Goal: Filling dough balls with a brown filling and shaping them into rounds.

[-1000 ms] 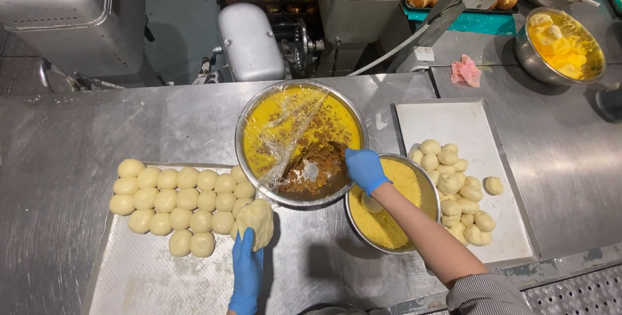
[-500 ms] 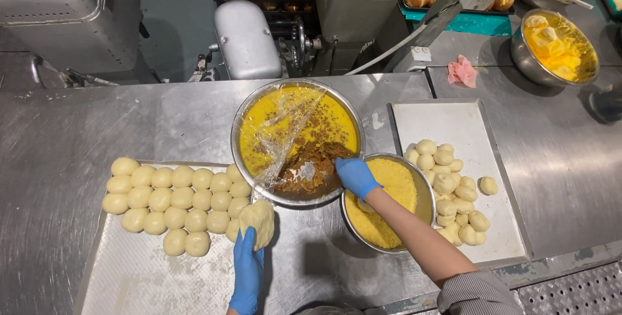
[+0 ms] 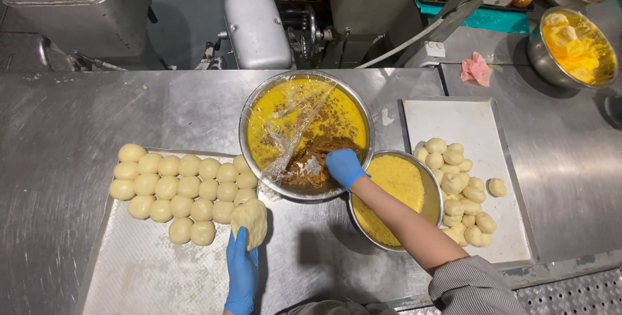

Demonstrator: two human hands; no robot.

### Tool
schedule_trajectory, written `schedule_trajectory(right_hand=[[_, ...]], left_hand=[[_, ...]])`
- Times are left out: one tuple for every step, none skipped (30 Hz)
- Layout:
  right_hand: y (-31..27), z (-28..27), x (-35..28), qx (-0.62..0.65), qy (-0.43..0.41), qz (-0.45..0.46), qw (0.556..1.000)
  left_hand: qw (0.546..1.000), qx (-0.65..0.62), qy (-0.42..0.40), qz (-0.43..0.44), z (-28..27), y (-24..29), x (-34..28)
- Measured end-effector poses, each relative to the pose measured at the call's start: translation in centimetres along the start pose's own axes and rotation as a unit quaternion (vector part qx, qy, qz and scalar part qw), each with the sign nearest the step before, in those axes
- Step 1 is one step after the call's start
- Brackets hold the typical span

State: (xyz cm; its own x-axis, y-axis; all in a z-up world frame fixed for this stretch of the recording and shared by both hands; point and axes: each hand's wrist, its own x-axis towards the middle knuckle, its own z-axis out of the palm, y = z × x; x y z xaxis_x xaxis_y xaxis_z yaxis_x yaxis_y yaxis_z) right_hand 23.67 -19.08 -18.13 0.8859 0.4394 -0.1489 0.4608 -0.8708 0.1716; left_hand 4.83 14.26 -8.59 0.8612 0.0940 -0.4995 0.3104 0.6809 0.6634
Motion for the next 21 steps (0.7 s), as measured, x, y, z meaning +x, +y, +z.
schedule_trajectory(right_hand=[[0.3, -0.7, -0.1, -0.001, 0.0, -0.005, 1.0], [0.6, -1.4, -0.2, 0.021, -0.011, 0.023, 0.999], [0.9, -2.0, -0.2, 0.045, -0.021, 0.057, 0.997], [0.8, -3.8, -0.8, 0.046, -0.02, 0.057, 0.997], [0.8, -5.6, -1.6, 0.06, 0.028, 0.082, 0.994], [0.8, -7.4, -2.4, 0.074, 0.075, 0.105, 0.989], [0.8, -8.1, -2.7, 0.075, 0.074, 0.104, 0.989], [0.8, -8.8, -3.1, 0.049, 0.122, 0.117, 0.984], [0.8, -9.6, -3.5, 0.023, 0.17, 0.13, 0.977], [0.8, -8.5, -3.5, 0.023, 0.169, 0.13, 0.977], [0.8, -7.5, -3.4, 0.024, 0.17, 0.123, 0.977], [0.9, -6.5, -3.3, 0.025, 0.17, 0.116, 0.978], [0.9, -6.2, -3.1, 0.024, 0.169, 0.117, 0.978], [0.9, -5.9, -2.8, -0.008, 0.129, 0.099, 0.987], [0.6, -5.6, -2.9, -0.038, 0.086, 0.08, 0.992], [1.0, -6.3, -2.4, -0.037, 0.083, 0.08, 0.993], [1.6, -7.1, -1.5, -0.013, 0.061, 0.078, 0.995], [2.2, -8.0, -0.6, 0.011, 0.039, 0.076, 0.996], [2.9, -8.3, 0.1, 0.011, 0.039, 0.075, 0.996], [3.6, -8.6, 0.8, 0.025, 0.011, 0.059, 0.998], [4.3, -9.0, 1.7, 0.037, -0.015, 0.043, 0.998]], left_hand=[[1.0, -0.003, 0.003, 0.002, -0.5, -0.4, 0.0], [1.0, -0.01, 0.011, 0.008, -1.0, -0.9, 0.0], [1.0, -0.014, 0.016, 0.013, -1.5, -1.0, 0.3], [1.0, -0.012, 0.015, 0.014, -1.6, -0.8, 0.7], [0.999, -0.02, 0.017, 0.021, -1.7, -0.8, 0.8], [0.999, -0.027, 0.019, 0.028, -1.8, -0.9, 0.8], [0.999, -0.026, 0.021, 0.028, -1.5, -0.6, 0.8], [0.999, -0.024, 0.023, 0.023, -1.2, -0.3, 0.8], [0.999, -0.022, 0.024, 0.017, -0.9, 0.0, 0.8], [0.999, -0.022, 0.025, 0.017, -0.7, -0.1, 0.9], [1.0, -0.021, 0.018, 0.014, -0.4, -0.1, 1.0], [1.0, -0.021, 0.012, 0.012, -0.2, -0.2, 1.2], [1.0, -0.021, 0.011, 0.011, 0.1, -0.2, 1.3], [1.0, -0.021, 0.002, 0.017, 0.3, -0.3, 1.5], [1.0, -0.02, -0.005, 0.022, 0.3, -0.3, 1.4], [1.0, -0.019, -0.004, 0.019, 0.3, -0.3, 1.1], [1.0, -0.018, -0.008, 0.023, 0.5, -0.3, 1.2], [0.999, -0.016, -0.013, 0.027, 0.7, -0.2, 1.2], [0.999, -0.016, -0.012, 0.027, 0.7, -0.2, 1.0], [1.0, -0.012, -0.015, 0.024, 0.7, -0.2, 0.7], [1.0, -0.009, -0.019, 0.023, 0.8, -0.1, 0.6]])
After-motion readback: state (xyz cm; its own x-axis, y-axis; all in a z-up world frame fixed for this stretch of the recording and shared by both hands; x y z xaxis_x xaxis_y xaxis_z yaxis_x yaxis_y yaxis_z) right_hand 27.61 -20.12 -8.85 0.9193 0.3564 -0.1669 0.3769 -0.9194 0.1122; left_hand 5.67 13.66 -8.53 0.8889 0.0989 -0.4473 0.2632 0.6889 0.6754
